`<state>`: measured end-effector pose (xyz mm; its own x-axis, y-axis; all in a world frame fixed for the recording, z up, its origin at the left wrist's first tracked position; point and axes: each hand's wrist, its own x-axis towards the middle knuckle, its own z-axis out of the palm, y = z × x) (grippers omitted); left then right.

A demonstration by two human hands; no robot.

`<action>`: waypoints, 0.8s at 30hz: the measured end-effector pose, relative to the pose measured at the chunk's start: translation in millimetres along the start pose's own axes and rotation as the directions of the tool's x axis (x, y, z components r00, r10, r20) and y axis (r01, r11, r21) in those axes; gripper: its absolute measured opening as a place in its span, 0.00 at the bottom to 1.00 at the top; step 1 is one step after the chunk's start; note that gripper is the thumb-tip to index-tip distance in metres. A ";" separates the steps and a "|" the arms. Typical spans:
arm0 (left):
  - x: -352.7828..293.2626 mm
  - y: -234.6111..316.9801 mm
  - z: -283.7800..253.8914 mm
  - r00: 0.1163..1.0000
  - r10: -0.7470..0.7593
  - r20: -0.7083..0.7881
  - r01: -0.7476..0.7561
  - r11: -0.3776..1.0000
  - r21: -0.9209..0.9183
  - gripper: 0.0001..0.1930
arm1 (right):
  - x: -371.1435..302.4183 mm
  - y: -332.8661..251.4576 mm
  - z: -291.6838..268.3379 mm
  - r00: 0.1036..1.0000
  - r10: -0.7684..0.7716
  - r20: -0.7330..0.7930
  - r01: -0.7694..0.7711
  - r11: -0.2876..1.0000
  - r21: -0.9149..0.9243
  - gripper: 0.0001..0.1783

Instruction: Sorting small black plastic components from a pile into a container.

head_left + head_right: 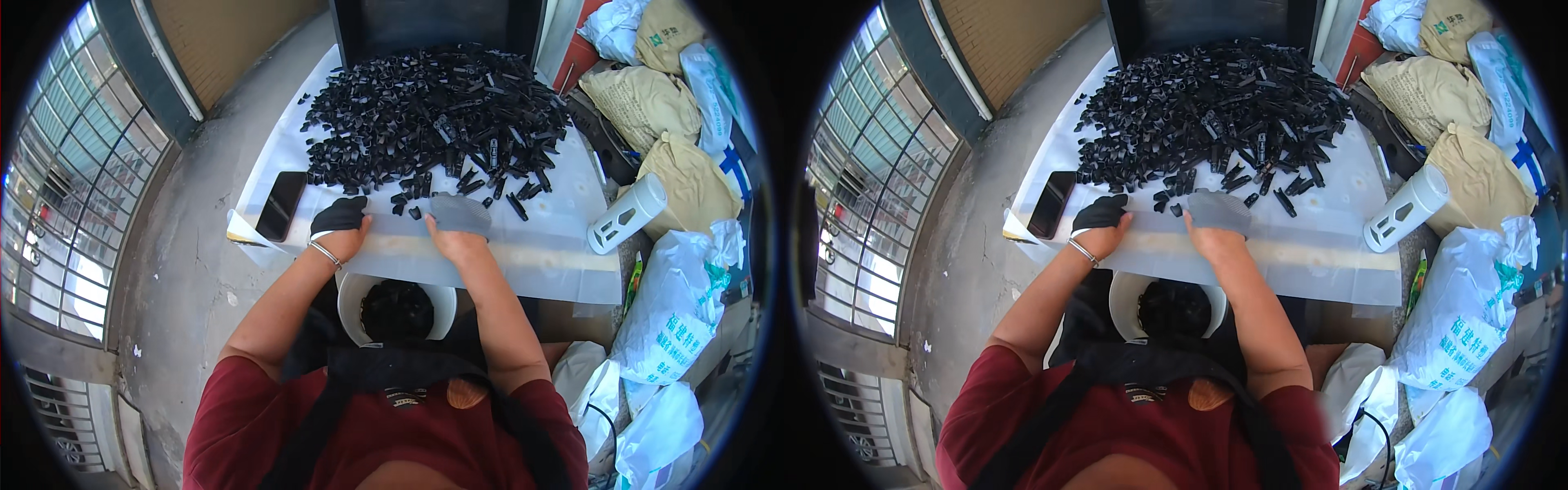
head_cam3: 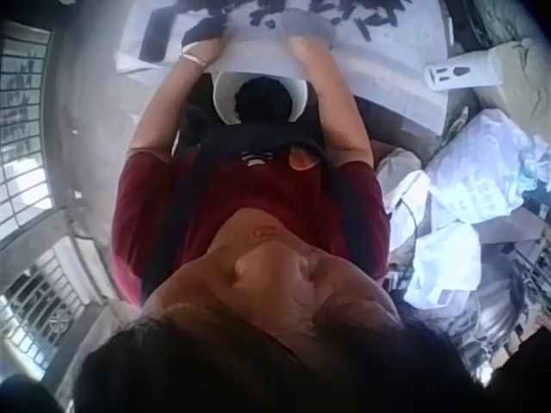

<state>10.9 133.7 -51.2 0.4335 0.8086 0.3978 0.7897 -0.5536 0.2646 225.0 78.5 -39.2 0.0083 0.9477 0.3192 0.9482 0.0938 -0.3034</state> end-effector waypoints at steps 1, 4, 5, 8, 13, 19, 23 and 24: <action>5.6 4.7 1.5 0.988 -0.057 0.143 0.044 0.995 0.086 0.11 | 3.4 2.2 6.6 0.998 -0.036 -0.042 0.035 0.999 -0.037 0.12; -1.4 2.4 11.9 0.996 0.009 0.083 -0.016 0.996 0.089 0.10 | 6.0 9.9 12.5 0.997 -0.046 0.069 0.052 0.995 -0.090 0.10; -4.8 -1.4 17.3 0.997 0.074 0.025 -0.075 0.994 0.074 0.09 | 4.2 11.5 10.3 0.996 -0.035 0.078 0.040 0.997 -0.070 0.09; -7.8 -1.6 16.4 0.989 0.145 -0.042 -0.141 0.986 0.086 0.09 | -4.9 28.6 9.1 0.968 -0.170 -0.183 0.158 0.984 -0.082 0.09; -11.1 5.0 11.7 0.993 0.093 -0.069 -0.088 0.994 0.067 0.08 | 13.5 86.9 -46.9 0.882 0.253 -0.398 -0.323 0.939 -0.118 0.12; -16.9 9.8 11.7 0.994 0.035 -0.101 -0.044 0.995 -0.087 0.09 | 35.6 104.9 -15.6 0.914 0.281 -0.294 -0.334 0.931 -0.147 0.11; -23.0 10.8 7.1 0.995 -0.033 -0.097 0.019 0.990 -0.142 0.08 | 33.8 52.3 -9.6 0.983 0.170 -0.071 -0.174 0.983 -0.053 0.14; -24.0 13.2 4.8 0.994 -0.046 -0.095 0.030 0.986 -0.162 0.08 | 29.5 46.5 -8.2 0.994 0.103 -0.041 -0.103 0.995 -0.010 0.15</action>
<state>13.0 107.9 -61.5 0.3538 0.8106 0.4666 0.7216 -0.5540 0.4153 271.9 108.3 -36.5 0.1186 0.9389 0.3231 0.9454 -0.0073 -0.3257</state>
